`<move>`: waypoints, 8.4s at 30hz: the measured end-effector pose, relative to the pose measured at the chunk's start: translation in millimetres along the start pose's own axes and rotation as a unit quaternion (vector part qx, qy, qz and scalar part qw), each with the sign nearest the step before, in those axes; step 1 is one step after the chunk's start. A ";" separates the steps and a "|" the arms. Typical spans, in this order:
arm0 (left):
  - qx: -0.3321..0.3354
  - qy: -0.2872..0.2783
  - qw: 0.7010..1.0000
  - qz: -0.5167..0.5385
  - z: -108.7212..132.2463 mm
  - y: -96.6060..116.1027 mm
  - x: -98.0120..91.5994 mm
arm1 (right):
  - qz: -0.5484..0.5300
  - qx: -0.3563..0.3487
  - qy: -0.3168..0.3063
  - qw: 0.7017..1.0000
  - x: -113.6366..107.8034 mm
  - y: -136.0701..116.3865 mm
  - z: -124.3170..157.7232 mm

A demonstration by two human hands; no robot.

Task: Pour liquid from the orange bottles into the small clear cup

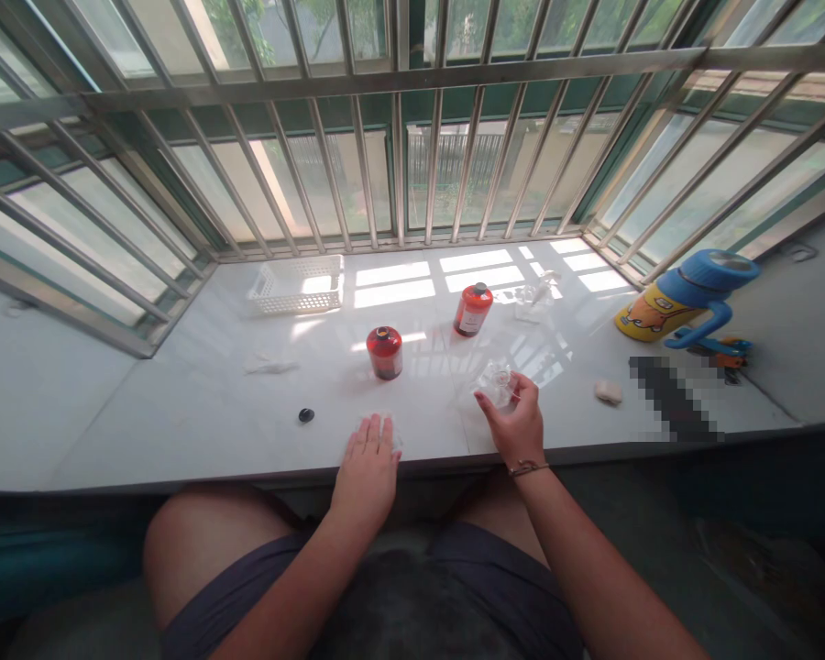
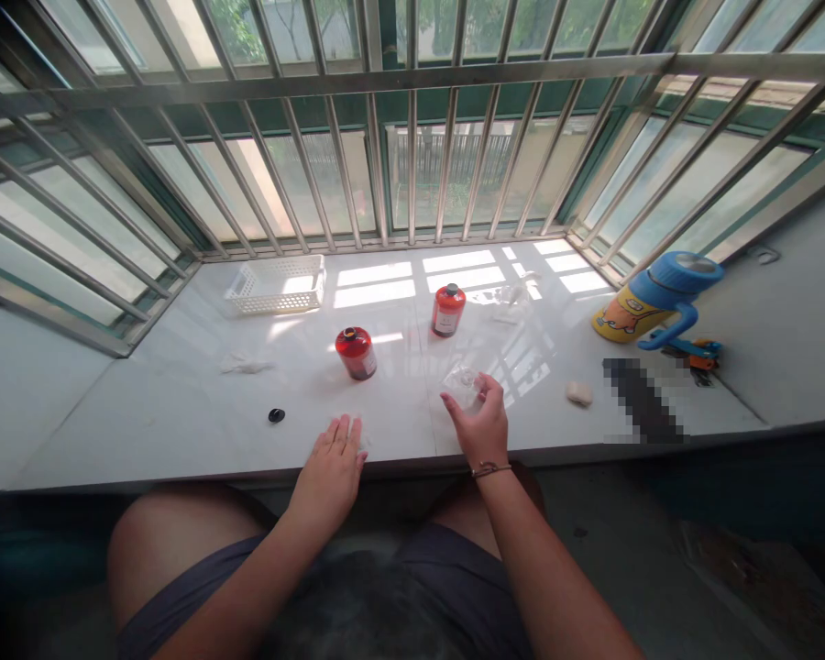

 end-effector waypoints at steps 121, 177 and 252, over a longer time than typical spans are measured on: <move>-0.194 0.205 0.860 0.426 -139.1 -175.9 -133.1 | 0.058 -0.177 -0.150 0.971 26.0 -4.4 -0.4; 0.064 -0.038 0.868 0.492 -114.0 66.5 -34.4 | -0.009 -0.162 -0.271 0.949 16.3 -11.3 13.3; 0.061 0.100 0.917 0.381 -35.0 9.9 -13.8 | 0.034 -0.247 -0.165 0.954 38.0 -94.4 36.2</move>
Point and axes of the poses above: each hand's wrist, its own z-axis away from the middle knuckle, its own x-axis out of the palm, y = z × x, the point moved 5 cm from there along -z, towards the middle knuckle, and after that the axes turned 5 degrees about -x, right-handed, at the moved point
